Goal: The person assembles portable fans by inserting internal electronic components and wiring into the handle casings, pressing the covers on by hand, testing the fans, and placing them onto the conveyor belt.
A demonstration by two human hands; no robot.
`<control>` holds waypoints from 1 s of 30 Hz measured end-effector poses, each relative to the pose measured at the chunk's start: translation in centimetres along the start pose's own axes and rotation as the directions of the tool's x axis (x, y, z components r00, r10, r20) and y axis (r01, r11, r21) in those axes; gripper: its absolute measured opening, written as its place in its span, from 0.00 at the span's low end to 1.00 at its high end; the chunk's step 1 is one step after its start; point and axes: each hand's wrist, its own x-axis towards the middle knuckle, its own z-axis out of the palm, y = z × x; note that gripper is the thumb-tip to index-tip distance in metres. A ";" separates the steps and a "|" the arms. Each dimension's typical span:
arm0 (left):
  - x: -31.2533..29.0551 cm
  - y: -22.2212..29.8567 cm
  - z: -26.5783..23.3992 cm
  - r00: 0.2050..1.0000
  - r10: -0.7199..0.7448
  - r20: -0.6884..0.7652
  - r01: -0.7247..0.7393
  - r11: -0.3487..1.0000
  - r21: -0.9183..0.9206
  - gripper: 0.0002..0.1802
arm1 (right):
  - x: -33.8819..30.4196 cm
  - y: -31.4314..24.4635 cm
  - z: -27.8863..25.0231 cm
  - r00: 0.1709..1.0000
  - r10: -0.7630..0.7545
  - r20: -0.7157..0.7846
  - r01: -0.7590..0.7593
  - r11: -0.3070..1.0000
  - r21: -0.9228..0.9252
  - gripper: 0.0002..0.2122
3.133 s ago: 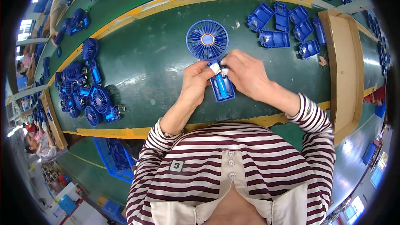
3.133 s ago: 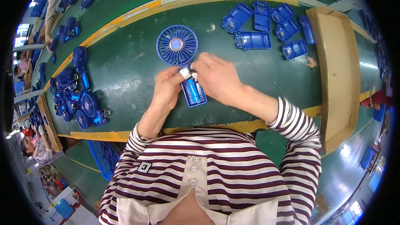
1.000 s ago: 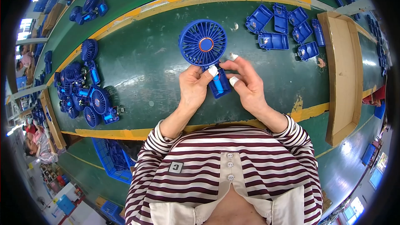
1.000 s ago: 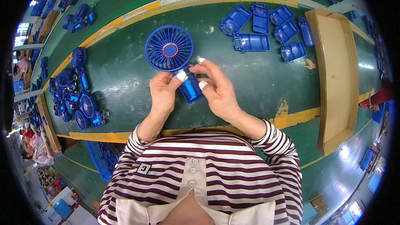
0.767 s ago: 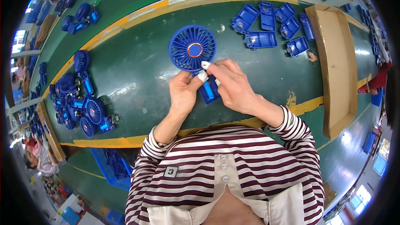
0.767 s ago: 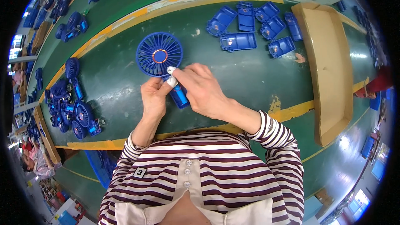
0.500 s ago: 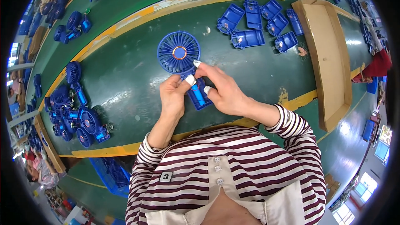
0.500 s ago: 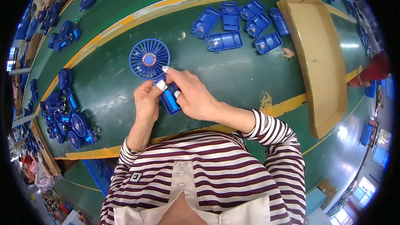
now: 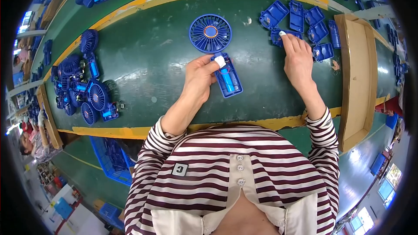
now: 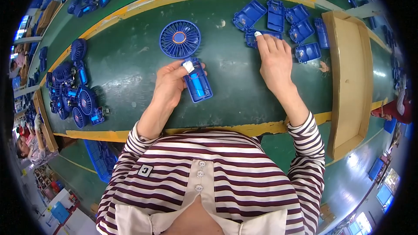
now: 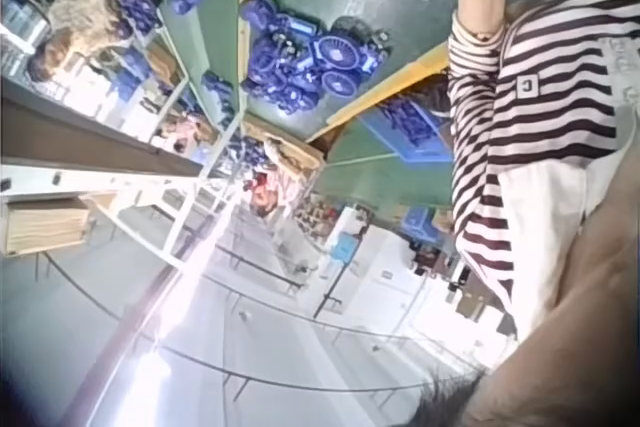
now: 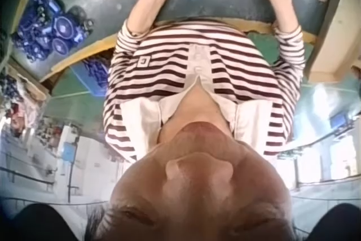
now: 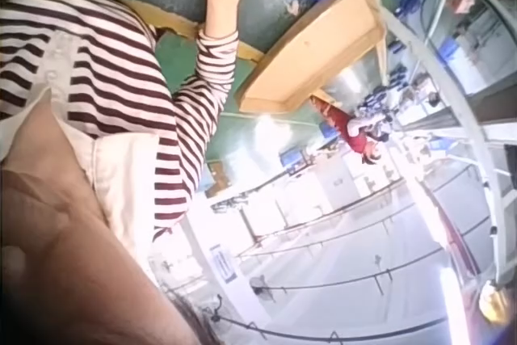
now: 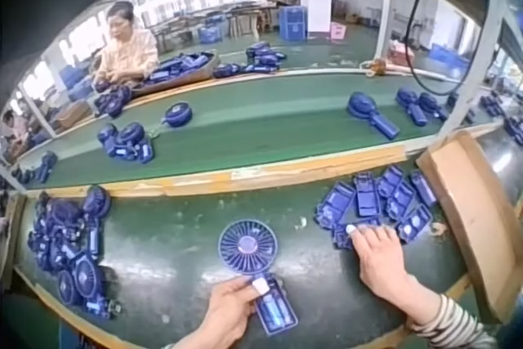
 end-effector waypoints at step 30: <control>-1.8 -0.7 0.2 0.995 -0.083 0.051 0.094 0.959 -0.267 0.17 | -0.7 -11.1 -7.5 0.978 0.100 0.183 -0.183 0.831 0.526 0.22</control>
